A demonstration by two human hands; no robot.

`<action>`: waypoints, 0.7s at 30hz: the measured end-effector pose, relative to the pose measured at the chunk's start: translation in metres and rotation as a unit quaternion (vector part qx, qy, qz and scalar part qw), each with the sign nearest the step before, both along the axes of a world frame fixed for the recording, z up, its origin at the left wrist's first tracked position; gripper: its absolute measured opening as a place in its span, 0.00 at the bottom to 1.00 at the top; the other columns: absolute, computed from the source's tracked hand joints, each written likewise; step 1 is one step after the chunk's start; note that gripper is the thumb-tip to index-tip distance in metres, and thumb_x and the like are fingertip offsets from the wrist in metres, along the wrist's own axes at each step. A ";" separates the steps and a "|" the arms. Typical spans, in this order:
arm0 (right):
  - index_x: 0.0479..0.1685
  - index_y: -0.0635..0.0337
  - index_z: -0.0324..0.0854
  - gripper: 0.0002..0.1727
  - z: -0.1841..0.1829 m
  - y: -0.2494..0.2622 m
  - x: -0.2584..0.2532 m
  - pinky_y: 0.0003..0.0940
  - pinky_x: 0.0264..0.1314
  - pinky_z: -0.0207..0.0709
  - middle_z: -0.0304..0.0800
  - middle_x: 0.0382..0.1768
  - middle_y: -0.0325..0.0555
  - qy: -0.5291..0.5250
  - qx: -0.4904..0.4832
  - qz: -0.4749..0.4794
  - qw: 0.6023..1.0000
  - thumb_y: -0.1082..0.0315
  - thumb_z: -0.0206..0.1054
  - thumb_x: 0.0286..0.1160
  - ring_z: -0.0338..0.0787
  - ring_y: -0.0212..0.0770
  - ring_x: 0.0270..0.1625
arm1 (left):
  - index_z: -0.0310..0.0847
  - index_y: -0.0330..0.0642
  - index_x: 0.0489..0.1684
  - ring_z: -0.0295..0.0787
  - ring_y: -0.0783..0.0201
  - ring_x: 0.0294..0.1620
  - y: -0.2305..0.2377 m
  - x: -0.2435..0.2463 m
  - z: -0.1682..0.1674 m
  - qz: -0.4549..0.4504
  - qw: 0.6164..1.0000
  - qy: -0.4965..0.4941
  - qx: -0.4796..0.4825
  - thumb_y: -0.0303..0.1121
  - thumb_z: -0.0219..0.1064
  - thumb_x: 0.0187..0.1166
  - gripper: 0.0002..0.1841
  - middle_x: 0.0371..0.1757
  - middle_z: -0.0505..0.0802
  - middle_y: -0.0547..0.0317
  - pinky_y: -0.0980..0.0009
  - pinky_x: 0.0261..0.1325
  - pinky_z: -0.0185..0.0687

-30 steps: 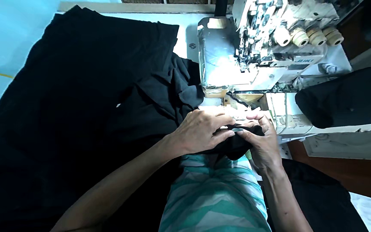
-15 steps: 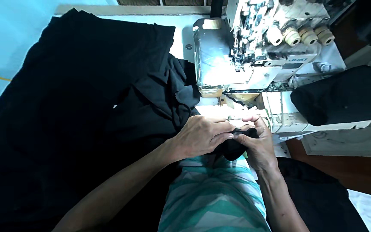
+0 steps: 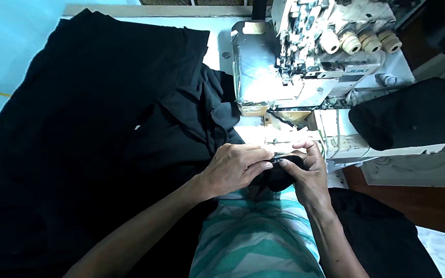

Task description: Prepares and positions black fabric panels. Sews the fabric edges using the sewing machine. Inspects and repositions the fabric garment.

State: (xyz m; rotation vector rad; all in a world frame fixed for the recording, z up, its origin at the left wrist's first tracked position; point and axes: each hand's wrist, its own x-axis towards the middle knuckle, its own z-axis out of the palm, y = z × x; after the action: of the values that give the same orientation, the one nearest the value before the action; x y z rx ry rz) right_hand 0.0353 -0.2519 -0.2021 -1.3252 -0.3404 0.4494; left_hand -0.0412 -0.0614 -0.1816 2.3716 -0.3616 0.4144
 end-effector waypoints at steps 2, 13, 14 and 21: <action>0.52 0.51 0.70 0.22 0.000 0.000 -0.001 0.22 0.45 0.87 0.93 0.29 0.32 0.006 0.011 -0.003 1.000 0.84 0.68 0.65 0.93 0.25 0.35 | 0.93 0.40 0.45 0.85 0.72 0.30 -0.001 0.000 0.000 -0.002 1.000 0.001 -0.009 0.36 0.65 0.81 0.11 0.32 0.91 0.62 0.76 0.33 0.78; 0.52 0.49 0.72 0.22 -0.002 -0.002 -0.002 0.22 0.46 0.87 0.93 0.29 0.31 0.007 0.036 0.001 0.999 0.84 0.69 0.64 0.92 0.24 0.35 | 0.93 0.41 0.43 0.83 0.70 0.27 -0.008 0.009 0.001 -0.012 1.000 -0.011 -0.001 0.37 0.66 0.81 0.11 0.29 0.88 0.62 0.74 0.27 0.76; 0.51 0.49 0.72 0.22 -0.002 -0.001 -0.002 0.22 0.47 0.88 0.93 0.30 0.32 0.007 0.036 -0.002 0.999 0.84 0.69 0.64 0.93 0.25 0.35 | 0.93 0.40 0.43 0.82 0.70 0.26 -0.007 0.008 0.000 -0.015 1.000 -0.014 -0.005 0.36 0.65 0.81 0.12 0.29 0.87 0.62 0.74 0.27 0.75; 0.51 0.52 0.72 0.22 -0.005 0.003 -0.005 0.23 0.45 0.88 0.94 0.28 0.35 0.020 0.031 -0.018 0.999 0.85 0.68 0.63 0.93 0.26 0.34 | 0.94 0.39 0.44 0.86 0.72 0.30 0.000 0.001 -0.005 -0.006 1.000 -0.006 -0.015 0.33 0.65 0.82 0.11 0.32 0.92 0.62 0.76 0.33 0.79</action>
State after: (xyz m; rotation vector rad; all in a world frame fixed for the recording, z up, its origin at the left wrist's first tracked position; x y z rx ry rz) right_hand 0.0299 -0.2484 -0.2069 -1.2584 -0.2943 0.4316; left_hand -0.0399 -0.0611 -0.1863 2.3371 -0.3732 0.4265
